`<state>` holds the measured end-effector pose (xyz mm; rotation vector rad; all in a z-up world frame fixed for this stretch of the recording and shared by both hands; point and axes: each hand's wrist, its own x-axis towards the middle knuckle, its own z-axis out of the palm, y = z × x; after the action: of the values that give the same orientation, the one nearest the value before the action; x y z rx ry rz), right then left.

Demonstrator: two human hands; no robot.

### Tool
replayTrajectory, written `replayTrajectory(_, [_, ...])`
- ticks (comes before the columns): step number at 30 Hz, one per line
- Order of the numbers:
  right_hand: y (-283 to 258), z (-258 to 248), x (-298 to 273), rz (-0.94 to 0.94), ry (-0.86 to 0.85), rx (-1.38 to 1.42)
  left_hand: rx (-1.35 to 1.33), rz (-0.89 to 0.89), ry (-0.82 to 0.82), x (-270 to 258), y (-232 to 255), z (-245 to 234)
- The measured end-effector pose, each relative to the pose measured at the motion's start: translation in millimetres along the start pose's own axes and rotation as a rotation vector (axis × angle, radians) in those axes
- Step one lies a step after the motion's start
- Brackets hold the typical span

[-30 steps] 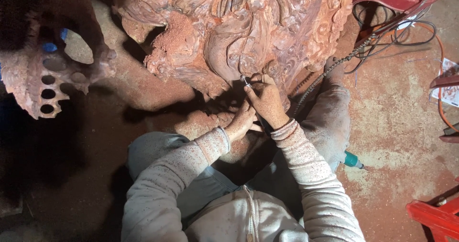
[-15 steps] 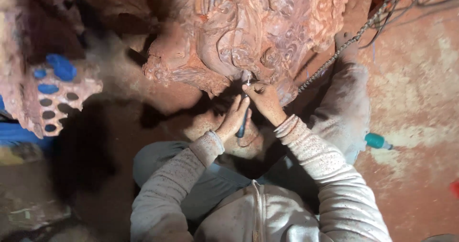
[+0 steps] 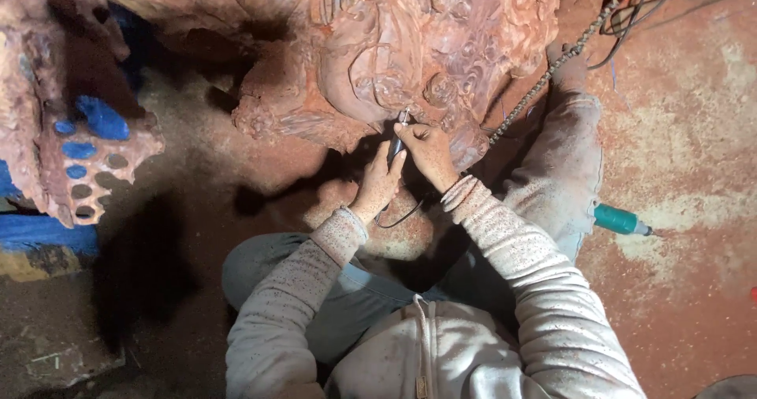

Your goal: Using a rotary tool to carve fine details into a large wooden sculpture

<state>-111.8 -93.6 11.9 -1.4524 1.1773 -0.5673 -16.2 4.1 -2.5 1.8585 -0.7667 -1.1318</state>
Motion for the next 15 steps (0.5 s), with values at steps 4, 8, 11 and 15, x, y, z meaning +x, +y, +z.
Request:
replayTrajectory(4, [-13.2,2.1,-4.8,0.024,-0.01,0.035,0.002,0.006,-0.002,10.3,-15.1,-1.0])
replayTrajectory(8, [-34.7,5.0,-12.0,0.012,0.026,0.165,0.128,0.134,0.067,5.5,-5.9,-4.4])
replayTrajectory(11, [-46.6,5.8,-13.8,-0.003,0.023,0.165,0.157,0.177,0.1,-4.4,9.0,-7.6])
replayTrajectory(15, [-37.4,3.7,-11.7,-0.01,0.022,0.087,0.206,0.214,0.083,-1.6,-1.0,-3.2])
